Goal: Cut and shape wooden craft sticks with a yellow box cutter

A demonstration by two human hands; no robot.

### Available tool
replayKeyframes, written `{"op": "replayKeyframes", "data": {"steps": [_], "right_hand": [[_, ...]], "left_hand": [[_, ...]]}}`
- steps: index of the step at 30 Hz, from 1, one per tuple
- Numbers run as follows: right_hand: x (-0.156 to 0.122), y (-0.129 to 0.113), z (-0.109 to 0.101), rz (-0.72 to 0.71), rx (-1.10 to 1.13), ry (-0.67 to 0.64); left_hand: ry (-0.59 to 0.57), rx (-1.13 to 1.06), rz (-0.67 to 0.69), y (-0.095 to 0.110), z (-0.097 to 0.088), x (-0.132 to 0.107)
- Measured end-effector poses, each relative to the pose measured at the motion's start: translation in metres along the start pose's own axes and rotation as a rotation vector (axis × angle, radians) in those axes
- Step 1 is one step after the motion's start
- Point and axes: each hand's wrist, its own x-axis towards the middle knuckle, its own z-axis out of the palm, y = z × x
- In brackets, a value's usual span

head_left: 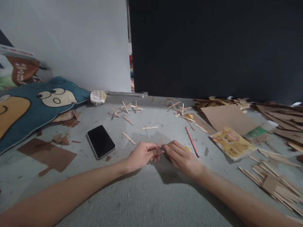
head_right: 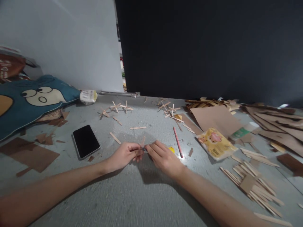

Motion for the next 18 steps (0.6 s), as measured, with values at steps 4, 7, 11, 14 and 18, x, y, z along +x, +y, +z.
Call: {"op": "replayKeyframes", "data": {"steps": [4,7,11,14,18], "right_hand": [[0.0012,-0.0008,-0.001,-0.022,0.015,0.023],[0.002,-0.001,-0.0027,-0.029,0.017,0.045],[0.0019,-0.0008,-0.0038,-0.026,0.006,0.05],[0.0009,0.0,-0.003,-0.022,-0.005,0.047],[-0.0002,0.0006,-0.0014,-0.024,0.011,0.036]], "left_hand": [[-0.034,-0.043,0.031,0.0034,0.0003,0.0],[-0.048,-0.097,0.037,0.0066,0.0004,-0.0011],[-0.036,-0.126,0.032,0.0074,0.0003,-0.0016],[-0.025,-0.138,0.036,0.0062,0.0001,-0.0011],[-0.022,-0.123,0.02,0.005,0.0003,0.0002]]}}
